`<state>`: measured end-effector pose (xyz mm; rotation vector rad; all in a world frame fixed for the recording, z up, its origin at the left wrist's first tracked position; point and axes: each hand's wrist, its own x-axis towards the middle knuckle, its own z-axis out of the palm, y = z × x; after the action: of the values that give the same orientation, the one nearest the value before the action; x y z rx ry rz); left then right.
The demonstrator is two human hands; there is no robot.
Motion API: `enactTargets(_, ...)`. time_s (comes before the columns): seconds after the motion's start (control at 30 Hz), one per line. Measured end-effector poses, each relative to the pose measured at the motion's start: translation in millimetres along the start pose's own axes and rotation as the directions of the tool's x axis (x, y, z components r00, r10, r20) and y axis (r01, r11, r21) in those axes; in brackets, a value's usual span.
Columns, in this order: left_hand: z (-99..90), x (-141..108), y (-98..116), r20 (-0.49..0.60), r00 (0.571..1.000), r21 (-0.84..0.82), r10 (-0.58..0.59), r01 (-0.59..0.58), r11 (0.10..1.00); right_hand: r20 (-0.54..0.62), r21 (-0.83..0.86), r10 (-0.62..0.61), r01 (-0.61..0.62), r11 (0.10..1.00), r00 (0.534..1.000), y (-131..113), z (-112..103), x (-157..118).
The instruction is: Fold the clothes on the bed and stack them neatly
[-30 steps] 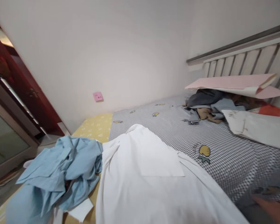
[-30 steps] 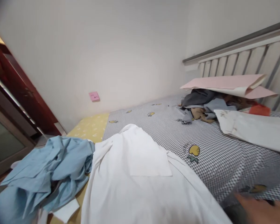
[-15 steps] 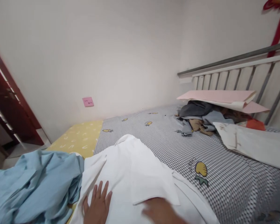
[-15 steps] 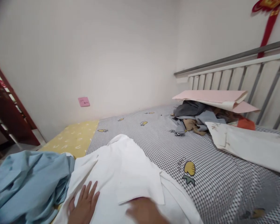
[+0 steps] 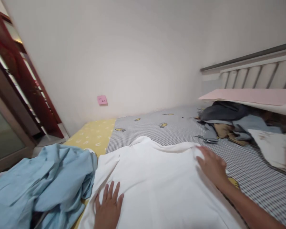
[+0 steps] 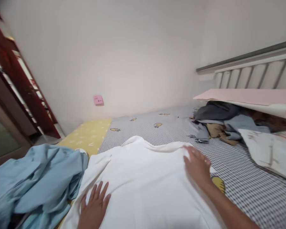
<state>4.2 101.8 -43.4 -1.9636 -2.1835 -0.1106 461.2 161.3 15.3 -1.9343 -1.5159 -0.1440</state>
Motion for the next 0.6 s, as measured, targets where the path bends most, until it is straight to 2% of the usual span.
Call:
enactTargets(0.03, -1.8, -0.4, 0.8, 0.014, 1.0, -0.005, 0.016, -0.015, 1.0, 0.09, 0.022, -0.153, 0.151, 0.988, 0.984, -14.9, 11.3, -9.9)
enactTargets(0.07, -4.0, -0.2, 1.2, 0.028, 0.998, -0.018, 0.058, -0.058, 0.998, 0.201, 0.063, -0.302, 0.296, 0.953, 0.932, -27.6, 23.9, -20.8)
enactTargets(0.1, -6.3, 0.8, 1.0, 0.037, 0.99, -0.041, 0.133, -0.131, 0.991, 0.308, 0.113, -0.414, 0.399, 0.91, 0.857, -36.9, 37.1, -31.2)
enactTargets(0.17, -10.8, 6.2, -1.2, 0.051, 0.947, -0.112, 0.317, -0.31, 0.944, 0.473, 0.192, -0.501, 0.471, 0.861, 0.725, -44.2, 63.7, -44.8)
enactTargets(0.2, -12.4, 11.1, -3.2, 0.068, 0.919, -0.156, 0.388, -0.374, 0.914, 0.527, 0.204, -0.499, 0.467, 0.86, 0.688, -43.0, 76.2, -46.4)
enactTargets(0.23, -13.3, 17.8, -5.7, 0.095, 0.901, -0.2, 0.424, -0.4, 0.894, 0.561, 0.201, -0.482, 0.454, 0.868, 0.673, -39.5, 87.6, -44.3)
enactTargets(0.3, -12.0, 37.2, -11.7, 0.161, 0.9, -0.276, 0.405, -0.352, 0.894, 0.579, 0.17, -0.438, 0.423, 0.89, 0.688, -29.6, 105.9, -30.9)
enactTargets(0.37, -5.6, 64.6, -19.1, 0.181, 0.921, -0.344, 0.346, -0.271, 0.899, 0.55, 0.128, -0.39, 0.388, 0.913, 0.738, -20.1, 118.3, -10.2)
enactTargets(0.43, 5.7, 98.3, -28.3, 0.112, 0.961, -0.419, 0.253, -0.185, 0.889, 0.492, 0.061, -0.304, 0.316, 0.947, 0.816, -13.5, 126.7, 12.4)
enactTargets(0.5, 19.9, 134.9, -39.7, 0.018, 0.993, -0.48, 0.121, -0.098, 0.872, 0.464, -0.029, -0.197, 0.237, 0.971, 0.864, -9.5, 133.4, 34.6)
enactTargets(0.6, 40.5, 186.4, -58.9, -0.07, 0.997, -0.515, -0.034, -0.007, 0.857, 0.49, -0.147, -0.091, 0.185, 0.972, 0.867, -6.9, 141.6, 66.3)
